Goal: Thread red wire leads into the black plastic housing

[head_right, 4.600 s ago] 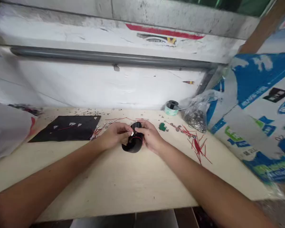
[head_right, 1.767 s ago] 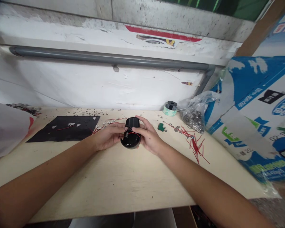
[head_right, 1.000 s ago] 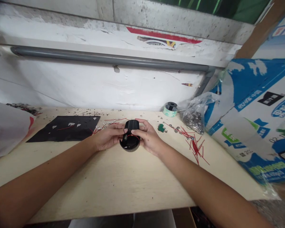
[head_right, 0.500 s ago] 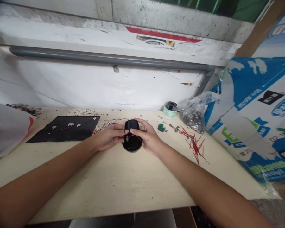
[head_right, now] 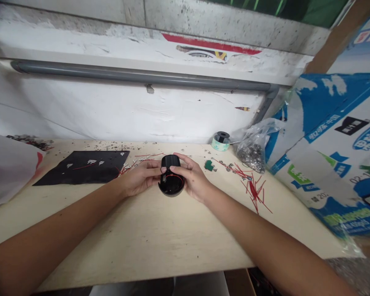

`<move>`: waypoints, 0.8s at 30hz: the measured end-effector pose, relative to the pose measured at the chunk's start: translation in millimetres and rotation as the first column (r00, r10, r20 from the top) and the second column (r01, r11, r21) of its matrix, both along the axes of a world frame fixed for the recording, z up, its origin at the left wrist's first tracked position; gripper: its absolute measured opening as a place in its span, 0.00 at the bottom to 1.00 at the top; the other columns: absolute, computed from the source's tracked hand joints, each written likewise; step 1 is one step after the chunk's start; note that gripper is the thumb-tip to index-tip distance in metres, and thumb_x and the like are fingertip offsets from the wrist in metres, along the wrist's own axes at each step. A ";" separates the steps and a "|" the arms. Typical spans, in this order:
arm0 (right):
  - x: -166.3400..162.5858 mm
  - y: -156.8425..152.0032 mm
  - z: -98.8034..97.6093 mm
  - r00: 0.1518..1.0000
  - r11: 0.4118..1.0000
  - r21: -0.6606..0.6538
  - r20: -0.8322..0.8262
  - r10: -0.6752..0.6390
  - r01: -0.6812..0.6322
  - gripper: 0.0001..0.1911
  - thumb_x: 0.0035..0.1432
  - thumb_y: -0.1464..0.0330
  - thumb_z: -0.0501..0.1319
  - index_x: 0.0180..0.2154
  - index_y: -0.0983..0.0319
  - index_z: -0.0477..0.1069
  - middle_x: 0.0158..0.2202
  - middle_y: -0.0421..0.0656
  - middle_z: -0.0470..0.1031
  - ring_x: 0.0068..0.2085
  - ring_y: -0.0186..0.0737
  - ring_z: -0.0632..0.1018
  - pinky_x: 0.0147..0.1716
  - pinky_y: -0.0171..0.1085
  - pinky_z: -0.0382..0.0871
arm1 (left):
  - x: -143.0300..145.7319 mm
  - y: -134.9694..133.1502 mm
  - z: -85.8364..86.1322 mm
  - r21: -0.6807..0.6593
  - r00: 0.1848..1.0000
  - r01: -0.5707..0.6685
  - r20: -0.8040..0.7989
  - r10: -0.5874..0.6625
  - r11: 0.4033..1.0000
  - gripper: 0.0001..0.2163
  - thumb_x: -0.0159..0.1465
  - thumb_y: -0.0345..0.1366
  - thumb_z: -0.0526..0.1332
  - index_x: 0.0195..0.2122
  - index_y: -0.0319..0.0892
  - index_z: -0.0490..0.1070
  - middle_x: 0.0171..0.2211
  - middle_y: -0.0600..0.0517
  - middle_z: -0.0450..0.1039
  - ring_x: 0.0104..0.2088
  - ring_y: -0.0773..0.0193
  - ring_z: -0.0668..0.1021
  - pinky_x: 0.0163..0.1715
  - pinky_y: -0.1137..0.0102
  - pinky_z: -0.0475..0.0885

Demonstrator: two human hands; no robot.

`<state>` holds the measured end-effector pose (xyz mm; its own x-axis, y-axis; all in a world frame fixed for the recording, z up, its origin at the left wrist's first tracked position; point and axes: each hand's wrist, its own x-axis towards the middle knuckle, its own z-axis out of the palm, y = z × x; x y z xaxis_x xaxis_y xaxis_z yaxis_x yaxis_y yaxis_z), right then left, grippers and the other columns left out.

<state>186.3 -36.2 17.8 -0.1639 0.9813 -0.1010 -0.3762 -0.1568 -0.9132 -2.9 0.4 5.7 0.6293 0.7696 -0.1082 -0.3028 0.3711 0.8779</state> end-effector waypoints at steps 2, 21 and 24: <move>2.1 1.3 -1.7 1.000 1.000 0.005 0.002 0.021 -0.021 0.33 0.45 0.68 0.75 0.54 0.57 0.72 0.41 0.43 0.80 0.35 0.37 0.80 0.34 0.34 0.74 | -0.8 1.1 -0.1 -0.012 1.000 0.013 0.014 -0.013 1.000 0.11 0.55 0.34 0.75 0.34 0.33 0.79 0.32 0.48 0.78 0.34 0.66 0.79 0.41 0.68 0.75; 7.4 4.8 -1.7 0.988 0.988 0.027 0.017 0.152 -0.153 0.33 0.43 0.72 0.76 0.52 0.58 0.73 0.43 0.43 0.81 0.35 0.36 0.81 0.35 0.33 0.78 | -3.7 0.6 2.2 0.008 0.997 0.078 -0.023 -0.077 0.997 0.15 0.52 0.36 0.77 0.35 0.31 0.79 0.31 0.47 0.78 0.33 0.66 0.79 0.37 0.70 0.76; 6.8 5.2 -1.4 0.990 0.990 0.016 0.034 0.139 -0.140 0.34 0.42 0.72 0.76 0.53 0.57 0.72 0.41 0.43 0.81 0.34 0.36 0.81 0.33 0.33 0.77 | -3.7 -0.1 3.2 0.018 0.996 0.087 -0.035 -0.087 0.996 0.15 0.51 0.37 0.77 0.34 0.31 0.78 0.31 0.47 0.78 0.33 0.65 0.79 0.36 0.70 0.76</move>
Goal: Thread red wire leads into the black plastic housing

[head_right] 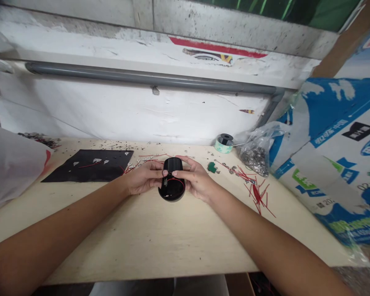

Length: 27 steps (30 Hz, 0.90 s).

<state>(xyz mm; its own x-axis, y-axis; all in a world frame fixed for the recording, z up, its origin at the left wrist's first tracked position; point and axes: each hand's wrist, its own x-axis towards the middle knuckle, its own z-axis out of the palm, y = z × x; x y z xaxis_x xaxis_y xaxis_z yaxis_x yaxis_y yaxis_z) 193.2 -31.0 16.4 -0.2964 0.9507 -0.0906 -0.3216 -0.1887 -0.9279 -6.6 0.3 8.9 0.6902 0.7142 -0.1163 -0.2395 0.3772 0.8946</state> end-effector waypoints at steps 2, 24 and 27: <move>-0.4 -0.4 0.7 1.000 1.000 -0.014 0.012 -0.007 0.007 0.35 0.41 0.72 0.76 0.53 0.57 0.71 0.40 0.43 0.81 0.33 0.36 0.81 0.32 0.33 0.77 | 0.0 -0.3 0.4 0.001 1.000 0.001 -0.011 -0.001 1.000 0.16 0.50 0.38 0.77 0.33 0.32 0.78 0.31 0.47 0.78 0.33 0.65 0.79 0.36 0.70 0.76; -4.1 0.8 0.5 0.930 0.938 -0.014 0.137 -0.341 0.346 0.27 0.43 0.67 0.73 0.47 0.58 0.72 0.35 0.41 0.79 0.31 0.38 0.79 0.25 0.33 0.71 | 16.0 -7.7 -1.4 0.477 0.897 -0.305 -0.146 0.417 0.824 0.12 0.56 0.34 0.71 0.41 0.38 0.78 0.39 0.46 0.79 0.36 0.61 0.80 0.38 0.67 0.75; -6.0 1.3 -3.0 0.920 0.932 0.035 0.150 -0.362 0.361 0.26 0.43 0.66 0.74 0.46 0.58 0.72 0.31 0.40 0.78 0.30 0.39 0.78 0.26 0.35 0.73 | 15.3 -6.9 -5.8 0.600 0.872 -0.233 -0.219 0.437 0.765 0.08 0.57 0.36 0.70 0.37 0.38 0.81 0.34 0.46 0.81 0.34 0.60 0.80 0.36 0.67 0.74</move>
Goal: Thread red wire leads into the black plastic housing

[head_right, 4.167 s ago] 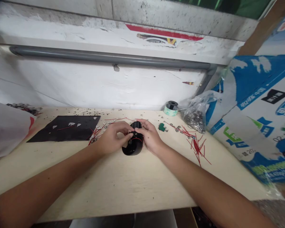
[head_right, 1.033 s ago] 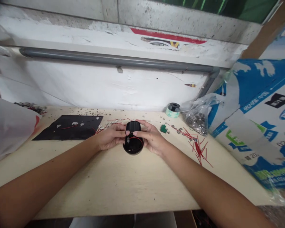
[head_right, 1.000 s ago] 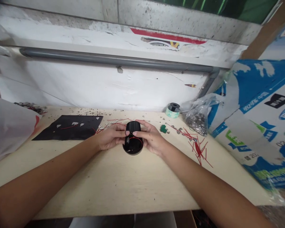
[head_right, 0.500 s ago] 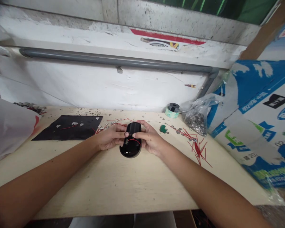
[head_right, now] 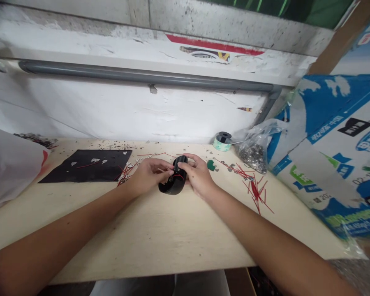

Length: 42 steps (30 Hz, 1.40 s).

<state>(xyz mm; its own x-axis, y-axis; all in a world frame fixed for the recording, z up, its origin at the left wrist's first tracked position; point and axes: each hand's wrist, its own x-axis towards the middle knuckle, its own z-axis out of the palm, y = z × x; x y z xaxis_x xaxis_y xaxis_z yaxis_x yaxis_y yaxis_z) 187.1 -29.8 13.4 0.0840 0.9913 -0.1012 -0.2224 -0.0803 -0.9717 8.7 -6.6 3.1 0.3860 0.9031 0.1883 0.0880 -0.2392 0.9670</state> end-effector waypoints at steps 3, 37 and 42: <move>-0.7 -0.6 -1.0 0.999 1.000 0.023 0.042 0.013 -0.014 0.26 0.43 0.65 0.74 0.46 0.58 0.73 0.28 0.39 0.77 0.27 0.39 0.77 0.24 0.35 0.72 | -0.9 -0.7 0.4 0.048 0.999 0.015 -0.045 -0.013 0.999 0.06 0.59 0.35 0.68 0.34 0.39 0.81 0.34 0.45 0.81 0.34 0.60 0.80 0.37 0.66 0.74; 1.0 -1.3 0.6 0.995 0.994 -0.062 -0.045 0.084 -0.087 0.26 0.44 0.69 0.73 0.47 0.59 0.74 0.33 0.41 0.80 0.29 0.37 0.78 0.23 0.33 0.70 | -3.4 -9.0 23.8 0.409 0.923 0.196 -0.383 -0.028 0.891 0.08 0.61 0.28 0.61 0.29 0.42 0.80 0.29 0.48 0.78 0.30 0.61 0.75 0.33 0.67 0.67; 8.0 2.7 -1.6 0.969 0.987 0.001 -0.187 0.161 -0.163 0.26 0.49 0.67 0.73 0.51 0.54 0.74 0.44 0.41 0.80 0.38 0.38 0.80 0.32 0.35 0.74 | -8.9 4.1 23.0 -0.010 0.998 0.008 0.060 -0.008 1.000 0.12 0.61 0.40 0.68 0.44 0.40 0.79 0.40 0.46 0.79 0.39 0.59 0.78 0.41 0.64 0.73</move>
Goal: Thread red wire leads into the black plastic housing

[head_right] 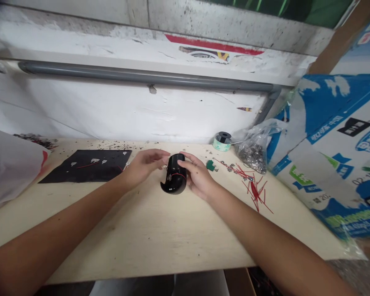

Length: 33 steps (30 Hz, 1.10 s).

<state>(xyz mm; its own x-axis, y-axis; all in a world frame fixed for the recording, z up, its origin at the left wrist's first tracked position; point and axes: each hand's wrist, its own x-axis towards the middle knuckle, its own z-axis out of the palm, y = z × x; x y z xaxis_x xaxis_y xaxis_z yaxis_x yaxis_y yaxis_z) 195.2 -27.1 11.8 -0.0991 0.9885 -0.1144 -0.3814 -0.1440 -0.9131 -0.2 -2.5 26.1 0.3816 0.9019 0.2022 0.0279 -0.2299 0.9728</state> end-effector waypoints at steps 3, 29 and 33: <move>0.9 0.7 0.6 0.998 0.999 0.009 -0.048 0.036 -0.035 0.26 0.50 0.66 0.73 0.52 0.54 0.74 0.45 0.41 0.80 0.39 0.38 0.80 0.35 0.35 0.75 | -3.0 4.9 -3.9 -0.297 0.962 0.118 0.271 -0.035 0.948 0.16 0.60 0.39 0.70 0.46 0.38 0.76 0.43 0.44 0.77 0.40 0.59 0.79 0.43 0.62 0.74; -7.0 -10.6 9.9 0.984 0.984 0.013 0.023 0.178 -0.178 0.39 0.41 0.72 0.75 0.56 0.58 0.69 0.45 0.44 0.80 0.36 0.37 0.80 0.38 0.37 0.75 | -3.7 4.3 -20.4 -0.389 0.857 0.479 0.401 -0.324 0.787 0.12 0.57 0.32 0.72 0.43 0.37 0.79 0.38 0.47 0.78 0.39 0.64 0.78 0.44 0.67 0.73; -8.4 -12.4 11.4 0.984 0.984 0.019 0.035 0.177 -0.178 0.38 0.40 0.72 0.75 0.56 0.59 0.69 0.47 0.45 0.80 0.36 0.37 0.80 0.38 0.37 0.75 | -3.3 3.1 -19.6 -0.373 0.848 0.494 0.406 -0.341 0.785 0.13 0.57 0.32 0.72 0.43 0.37 0.80 0.38 0.47 0.79 0.39 0.64 0.78 0.45 0.67 0.73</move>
